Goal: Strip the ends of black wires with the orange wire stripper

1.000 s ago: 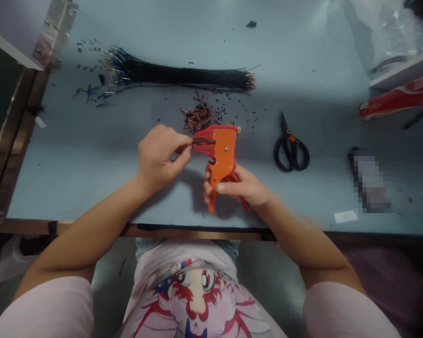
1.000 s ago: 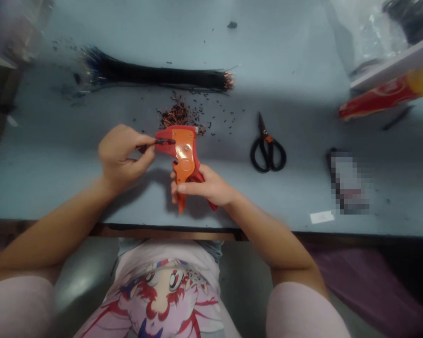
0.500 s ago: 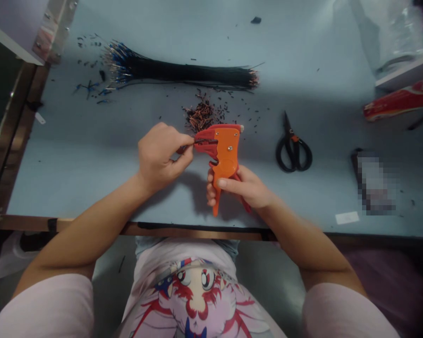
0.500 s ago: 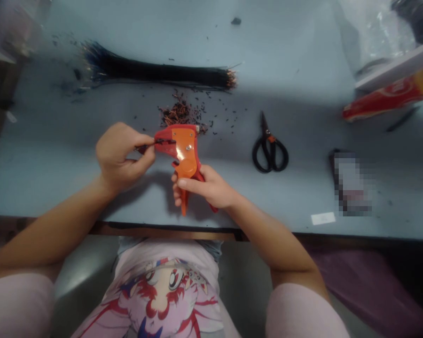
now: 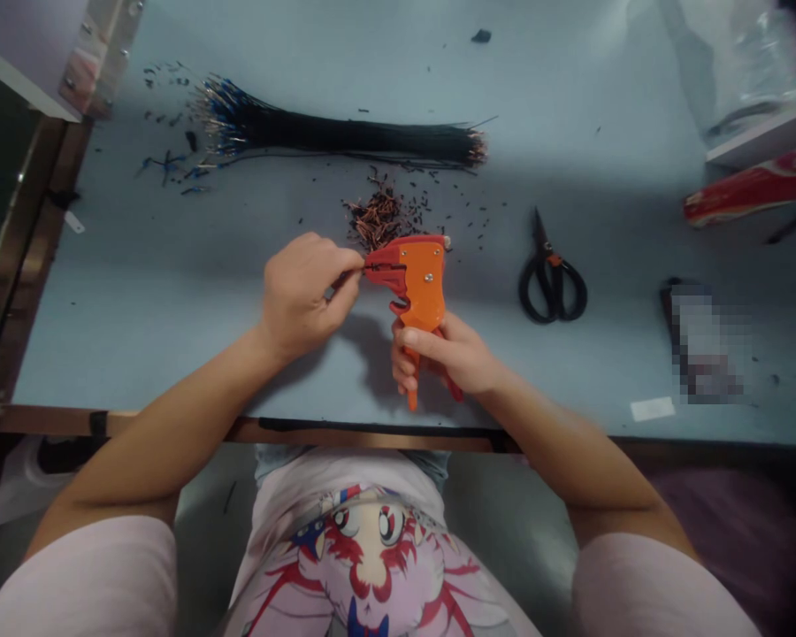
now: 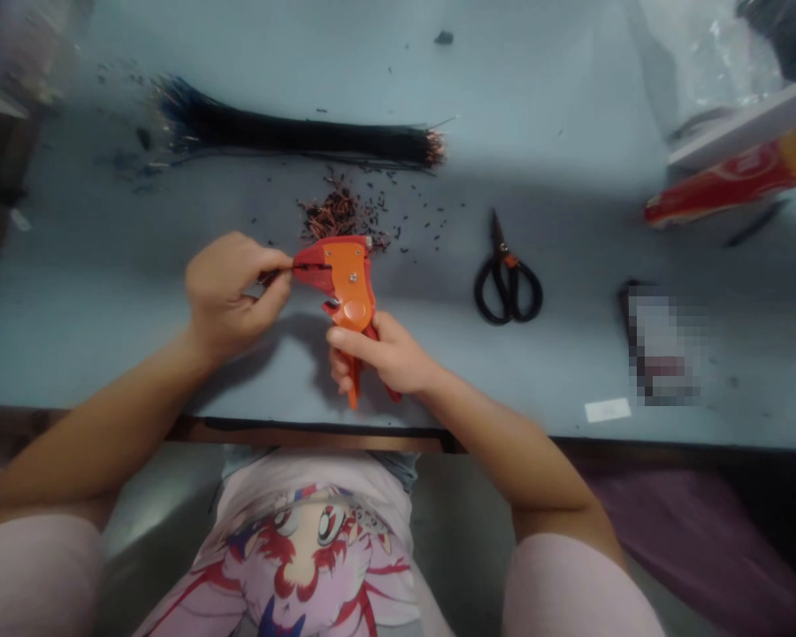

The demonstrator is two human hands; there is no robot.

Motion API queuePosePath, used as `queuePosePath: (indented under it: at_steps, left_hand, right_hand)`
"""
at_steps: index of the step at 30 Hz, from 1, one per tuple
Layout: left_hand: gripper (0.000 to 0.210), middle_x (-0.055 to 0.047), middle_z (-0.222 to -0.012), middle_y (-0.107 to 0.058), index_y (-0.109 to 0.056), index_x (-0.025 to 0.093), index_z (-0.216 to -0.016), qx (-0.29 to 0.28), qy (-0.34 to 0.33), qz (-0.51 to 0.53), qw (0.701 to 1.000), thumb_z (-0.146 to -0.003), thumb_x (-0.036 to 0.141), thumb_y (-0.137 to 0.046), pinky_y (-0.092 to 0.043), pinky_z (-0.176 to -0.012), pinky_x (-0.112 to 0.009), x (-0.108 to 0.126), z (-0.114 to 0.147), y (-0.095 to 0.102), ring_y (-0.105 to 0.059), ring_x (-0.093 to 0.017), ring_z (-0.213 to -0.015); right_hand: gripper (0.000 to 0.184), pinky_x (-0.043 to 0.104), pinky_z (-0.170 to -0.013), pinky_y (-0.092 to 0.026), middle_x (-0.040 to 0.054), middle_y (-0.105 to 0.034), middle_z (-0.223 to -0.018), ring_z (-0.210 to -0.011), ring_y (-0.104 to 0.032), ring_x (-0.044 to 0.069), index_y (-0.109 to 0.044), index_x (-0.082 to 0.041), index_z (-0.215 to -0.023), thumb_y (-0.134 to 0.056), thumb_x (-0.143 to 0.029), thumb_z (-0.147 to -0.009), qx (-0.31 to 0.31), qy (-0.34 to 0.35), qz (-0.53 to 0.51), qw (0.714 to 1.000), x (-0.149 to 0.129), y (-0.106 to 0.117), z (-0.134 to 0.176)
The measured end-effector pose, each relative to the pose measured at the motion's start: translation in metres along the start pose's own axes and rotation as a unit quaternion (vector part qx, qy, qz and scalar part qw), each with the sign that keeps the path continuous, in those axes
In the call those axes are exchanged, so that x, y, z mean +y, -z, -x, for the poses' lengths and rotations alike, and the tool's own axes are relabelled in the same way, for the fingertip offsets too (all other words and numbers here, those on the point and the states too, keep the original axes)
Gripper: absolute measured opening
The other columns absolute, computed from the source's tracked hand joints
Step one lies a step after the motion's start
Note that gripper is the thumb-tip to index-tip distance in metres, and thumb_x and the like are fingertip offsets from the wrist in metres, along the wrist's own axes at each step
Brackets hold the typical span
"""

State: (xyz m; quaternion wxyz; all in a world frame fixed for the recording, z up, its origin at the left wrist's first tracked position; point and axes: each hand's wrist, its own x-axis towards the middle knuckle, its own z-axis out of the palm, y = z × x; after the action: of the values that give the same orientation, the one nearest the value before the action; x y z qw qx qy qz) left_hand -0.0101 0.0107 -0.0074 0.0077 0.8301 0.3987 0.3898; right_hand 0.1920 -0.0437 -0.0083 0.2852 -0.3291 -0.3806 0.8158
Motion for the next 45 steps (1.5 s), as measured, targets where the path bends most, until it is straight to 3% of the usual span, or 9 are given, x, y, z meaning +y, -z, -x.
queuePosePath:
  at_steps: [7,12,15,19,25,31,37,41,45]
  left_hand:
    - [0.013,-0.001,-0.059,-0.053,-0.059,0.02,-0.073,-0.01,0.025,0.014,1.0,-0.082,0.019,-0.05,-0.036,-0.06,-0.03,0.0,0.001,-0.005,-0.046,-0.014,-0.059]
    - [0.012,-0.002,-0.064,-0.058,-0.061,0.021,-0.074,-0.034,0.065,0.027,0.997,-0.082,0.021,-0.053,-0.038,-0.063,-0.031,-0.005,0.001,-0.006,-0.051,-0.016,-0.064]
    - [0.008,-0.001,-0.07,-0.063,-0.063,0.022,-0.075,-0.012,0.131,0.069,0.989,-0.081,0.022,-0.057,-0.041,-0.066,-0.03,-0.016,-0.001,-0.004,-0.055,-0.015,-0.067]
    - [0.004,0.002,-0.069,-0.065,-0.065,0.023,-0.074,0.023,0.276,0.168,0.946,-0.077,0.025,-0.064,-0.043,-0.06,-0.026,-0.03,-0.003,-0.005,-0.056,-0.012,-0.062]
    - [0.007,0.002,-0.063,-0.065,-0.069,0.023,-0.077,-0.003,0.345,0.285,0.894,-0.076,0.03,-0.068,-0.047,-0.056,-0.024,-0.022,-0.004,-0.008,-0.057,-0.01,-0.057]
    - [0.011,0.002,-0.063,-0.065,-0.069,0.023,-0.079,-0.013,0.364,0.336,0.869,-0.078,0.033,-0.067,-0.045,-0.05,-0.022,-0.014,-0.004,-0.01,-0.054,-0.009,-0.053]
    - [0.015,0.005,-0.052,-0.051,-0.067,0.022,-0.087,-0.032,0.362,0.365,0.857,-0.083,0.035,-0.06,-0.034,-0.041,-0.02,-0.012,-0.002,-0.014,-0.042,-0.006,-0.042]
    - [0.015,0.003,-0.059,-0.055,-0.064,0.02,-0.091,-0.069,0.347,0.394,0.848,-0.084,0.032,-0.058,-0.041,-0.047,-0.019,-0.001,-0.002,-0.011,-0.048,-0.007,-0.048]
    - [0.014,0.002,-0.065,-0.063,-0.06,0.018,-0.092,-0.066,0.333,0.418,0.842,-0.083,0.029,-0.059,-0.048,-0.057,-0.02,0.006,-0.001,-0.013,-0.057,-0.008,-0.057]
  right_hand:
    - [0.039,0.023,-0.037,-0.045,-0.0072,-0.04,-0.048,-0.036,-0.042,0.007,-0.042,-0.017,-0.062,-0.063,-0.042,-0.084,0.036,-0.009,-0.036,0.999,-0.002,-0.004,-0.002]
    - [0.037,0.025,-0.038,-0.048,-0.0059,-0.044,-0.051,-0.038,-0.044,0.008,-0.044,-0.018,-0.068,-0.066,-0.044,-0.081,0.064,-0.021,-0.047,0.997,-0.006,0.0,-0.004]
    - [0.038,0.026,-0.04,-0.049,-0.0063,-0.044,-0.052,-0.039,-0.044,0.008,-0.045,-0.019,-0.071,-0.071,-0.045,-0.076,0.119,0.002,-0.073,0.99,-0.016,0.012,-0.003]
    - [0.035,0.027,-0.044,-0.05,-0.0062,-0.044,-0.054,-0.041,-0.045,0.009,-0.048,-0.019,-0.076,-0.072,-0.044,-0.075,0.177,0.029,-0.111,0.978,-0.031,0.028,0.0]
    - [0.032,0.037,-0.06,-0.055,0.0064,-0.064,-0.076,-0.066,-0.065,0.021,-0.059,-0.013,-0.09,-0.076,-0.034,-0.072,0.129,-0.04,-0.05,0.99,-0.021,0.024,0.001]
    - [0.034,0.039,-0.065,-0.056,0.0069,-0.066,-0.076,-0.068,-0.068,0.024,-0.06,-0.012,-0.091,-0.077,-0.031,-0.068,0.109,-0.056,-0.086,0.989,-0.016,0.021,-0.002]
    - [0.032,0.038,-0.066,-0.056,0.0067,-0.066,-0.076,-0.068,-0.068,0.023,-0.06,-0.012,-0.091,-0.076,-0.029,-0.069,0.101,-0.057,-0.108,0.987,-0.013,0.021,-0.005]
    - [0.03,0.039,-0.068,-0.056,0.0071,-0.066,-0.077,-0.069,-0.068,0.023,-0.059,-0.012,-0.093,-0.072,-0.029,-0.072,0.071,-0.056,-0.126,0.988,-0.011,0.018,-0.004]
    - [0.029,0.043,-0.072,-0.056,0.0051,-0.064,-0.077,-0.069,-0.066,0.021,-0.057,-0.013,-0.094,-0.069,-0.03,-0.075,0.011,-0.056,-0.166,0.985,-0.012,0.016,-0.002]
